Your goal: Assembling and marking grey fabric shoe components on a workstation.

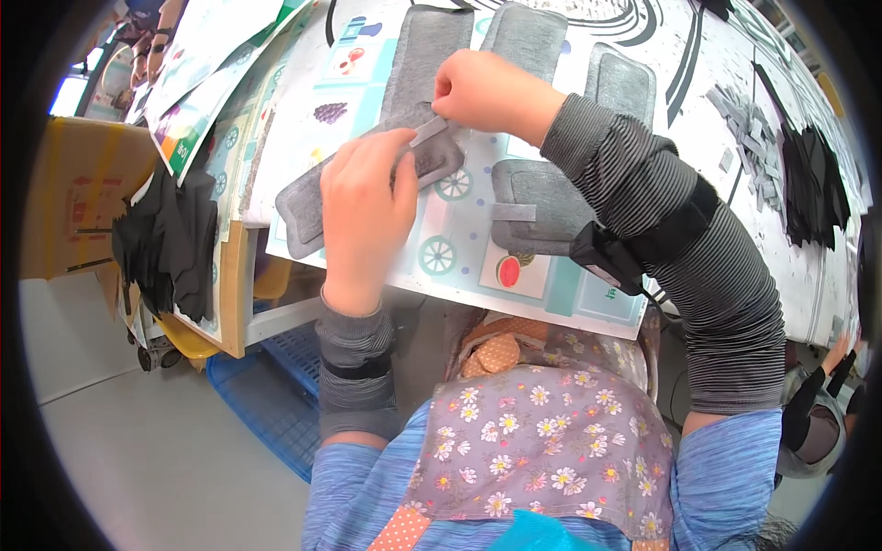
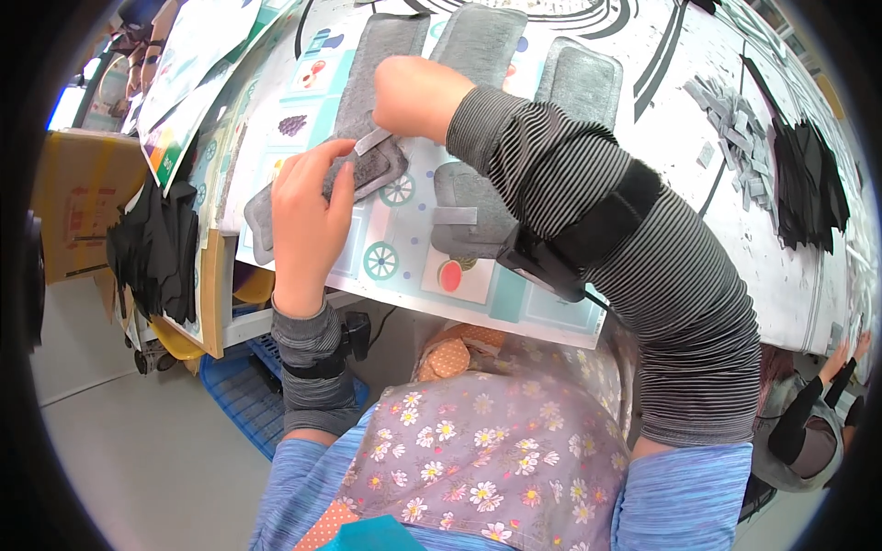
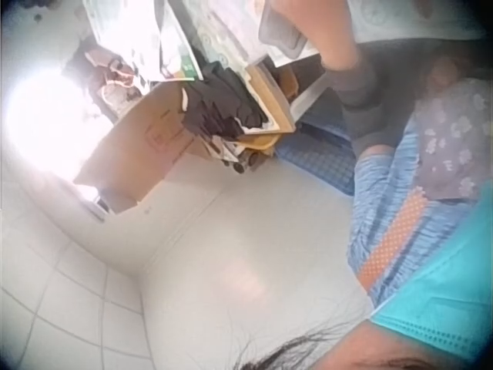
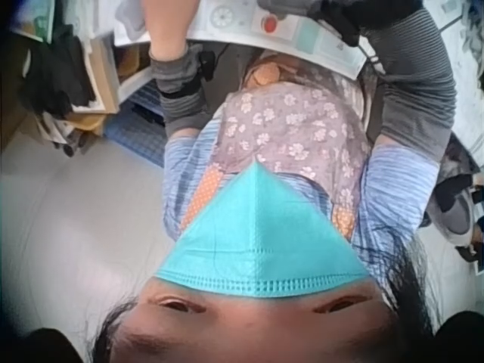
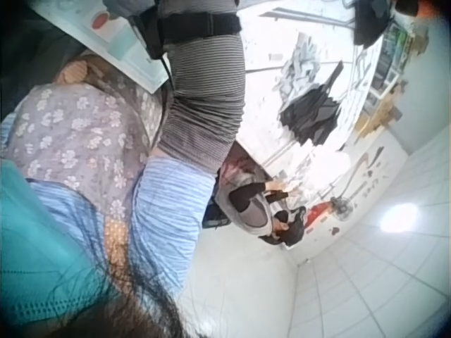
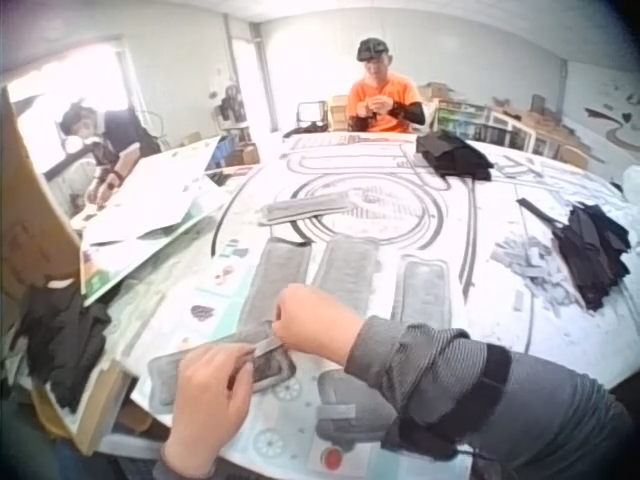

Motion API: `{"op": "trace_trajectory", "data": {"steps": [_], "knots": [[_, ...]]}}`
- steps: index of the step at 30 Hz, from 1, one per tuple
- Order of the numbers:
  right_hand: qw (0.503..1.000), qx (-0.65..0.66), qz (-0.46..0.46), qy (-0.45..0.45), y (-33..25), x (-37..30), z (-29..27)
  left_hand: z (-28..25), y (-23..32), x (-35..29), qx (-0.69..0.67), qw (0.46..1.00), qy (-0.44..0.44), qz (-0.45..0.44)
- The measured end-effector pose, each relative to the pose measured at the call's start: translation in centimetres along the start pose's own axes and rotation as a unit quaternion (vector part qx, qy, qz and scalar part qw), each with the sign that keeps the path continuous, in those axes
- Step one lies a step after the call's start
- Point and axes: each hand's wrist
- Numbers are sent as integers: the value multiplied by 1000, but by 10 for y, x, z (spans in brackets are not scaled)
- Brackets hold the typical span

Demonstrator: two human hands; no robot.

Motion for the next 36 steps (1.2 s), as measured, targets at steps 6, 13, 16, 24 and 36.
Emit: {"op": "trace_trajectory", "data": {"steps": [6, 13, 16, 24, 36], "knots": [[997, -56, 47, -19, 31, -24, -122, -22, -6, -45, -8, 998, 65, -15], [857, -249, 432, -129, 213, -130, -238, -45, -17, -97, 16, 992, 101, -75], [865, -164, 457, -126, 241, -182, -232, -39, -23, -111, -43, 975, 170, -136], [945, -108, 293, -100, 260, -193, -209, -30, -9, -99, -92, 977, 170, -92], [971, -223, 66, -61, 248, -193, -194, -37, -6, -117, -62, 984, 156, -53]]}}
Point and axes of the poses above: each hand's wrist, its own x-axis towards the middle knuckle, its own z-axis out of the palm, y = z × x, and after that the axes turned 3 degrees about -x, right-handed
